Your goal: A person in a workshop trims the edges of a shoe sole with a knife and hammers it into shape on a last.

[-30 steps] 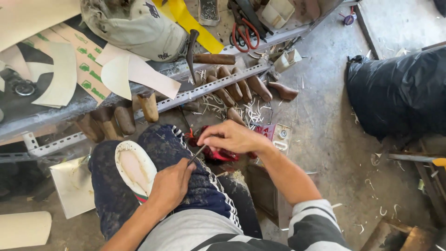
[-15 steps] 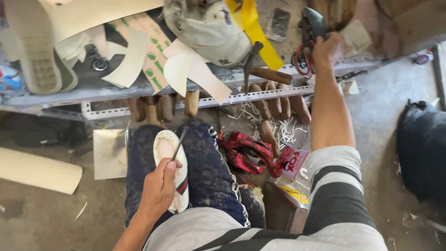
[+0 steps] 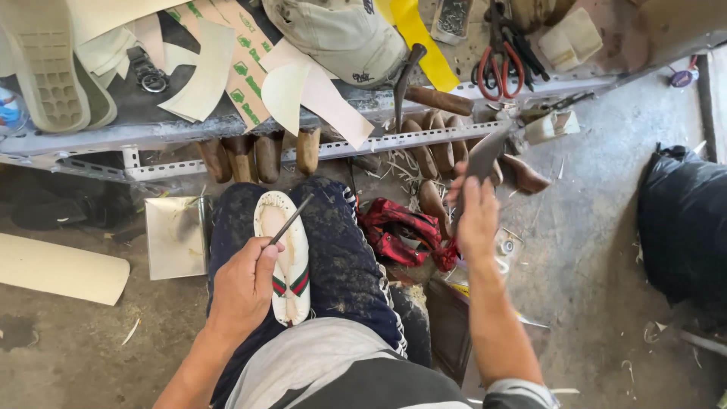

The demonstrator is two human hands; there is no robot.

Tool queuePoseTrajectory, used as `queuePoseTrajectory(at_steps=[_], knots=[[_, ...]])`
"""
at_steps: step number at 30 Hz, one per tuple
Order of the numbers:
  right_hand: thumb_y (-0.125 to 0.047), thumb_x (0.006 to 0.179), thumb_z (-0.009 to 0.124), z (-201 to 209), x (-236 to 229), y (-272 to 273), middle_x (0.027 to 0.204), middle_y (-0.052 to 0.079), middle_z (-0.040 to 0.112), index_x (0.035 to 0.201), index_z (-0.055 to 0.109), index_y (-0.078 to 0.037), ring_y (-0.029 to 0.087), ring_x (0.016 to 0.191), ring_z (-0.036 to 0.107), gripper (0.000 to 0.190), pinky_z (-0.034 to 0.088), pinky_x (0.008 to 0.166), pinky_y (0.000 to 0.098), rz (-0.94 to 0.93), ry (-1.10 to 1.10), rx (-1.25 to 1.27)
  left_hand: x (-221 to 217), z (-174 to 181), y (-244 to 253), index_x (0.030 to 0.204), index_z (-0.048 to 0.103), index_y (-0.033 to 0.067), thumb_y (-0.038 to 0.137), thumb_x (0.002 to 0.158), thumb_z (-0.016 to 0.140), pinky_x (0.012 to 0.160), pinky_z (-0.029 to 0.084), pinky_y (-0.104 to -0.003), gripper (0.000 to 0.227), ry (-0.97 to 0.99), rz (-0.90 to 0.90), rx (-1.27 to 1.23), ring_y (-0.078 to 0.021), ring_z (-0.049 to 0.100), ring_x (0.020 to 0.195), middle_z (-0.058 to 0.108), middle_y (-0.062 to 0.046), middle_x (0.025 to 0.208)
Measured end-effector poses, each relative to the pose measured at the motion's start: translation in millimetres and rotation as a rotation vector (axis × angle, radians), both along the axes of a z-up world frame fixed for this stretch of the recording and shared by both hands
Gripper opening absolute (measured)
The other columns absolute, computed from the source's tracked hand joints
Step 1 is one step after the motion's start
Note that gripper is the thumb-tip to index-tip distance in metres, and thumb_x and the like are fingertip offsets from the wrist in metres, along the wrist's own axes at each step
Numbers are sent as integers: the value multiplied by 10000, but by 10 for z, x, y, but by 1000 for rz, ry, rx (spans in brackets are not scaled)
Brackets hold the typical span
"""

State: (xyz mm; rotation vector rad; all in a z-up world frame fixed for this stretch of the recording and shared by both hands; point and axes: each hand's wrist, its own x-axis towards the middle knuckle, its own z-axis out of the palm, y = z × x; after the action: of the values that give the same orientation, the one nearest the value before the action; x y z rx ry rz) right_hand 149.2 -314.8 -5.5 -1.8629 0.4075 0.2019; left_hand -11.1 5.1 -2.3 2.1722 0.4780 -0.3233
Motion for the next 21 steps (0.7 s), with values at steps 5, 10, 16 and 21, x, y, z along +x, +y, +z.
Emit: queuePoseTrajectory(at_steps=[5,10,16,21], knots=[[-140,1035,507,-538,-1008,212,806,64,613,1236,562,-41,133,646,598,231,509,563,245,-71,-148,516,-101,9,24,1019,709,173,384,1084,474,707,566,-442,323,-270,-165,159,-352,703,717,678,-125,695],[-127,1044,536,-180,-1469,356,718,131,660,1077,632,-24,182,591,629,144,513,556,279,140,-175,507,-370,8,6,907,689,163,395,1071,501,632,538,-346,340,-483,-361,307,-256,647,585,565,-53,566],[-300,925,764,212,-1530,513,660,4,697,967,782,-145,159,539,632,161,509,503,258,556,-579,-139,-727,221,15,891,686,148,366,1027,576,611,520,-326,280,-673,-414,337,-225,603,565,509,-20,567],[-246,1041,645,69,-1714,623,738,5,626,982,678,-122,185,619,589,141,402,571,334,1012,-996,-460,-958,448,44,991,632,33,199,1056,494,587,363,-440,226,-736,-497,226,-301,466,585,544,-88,718]])
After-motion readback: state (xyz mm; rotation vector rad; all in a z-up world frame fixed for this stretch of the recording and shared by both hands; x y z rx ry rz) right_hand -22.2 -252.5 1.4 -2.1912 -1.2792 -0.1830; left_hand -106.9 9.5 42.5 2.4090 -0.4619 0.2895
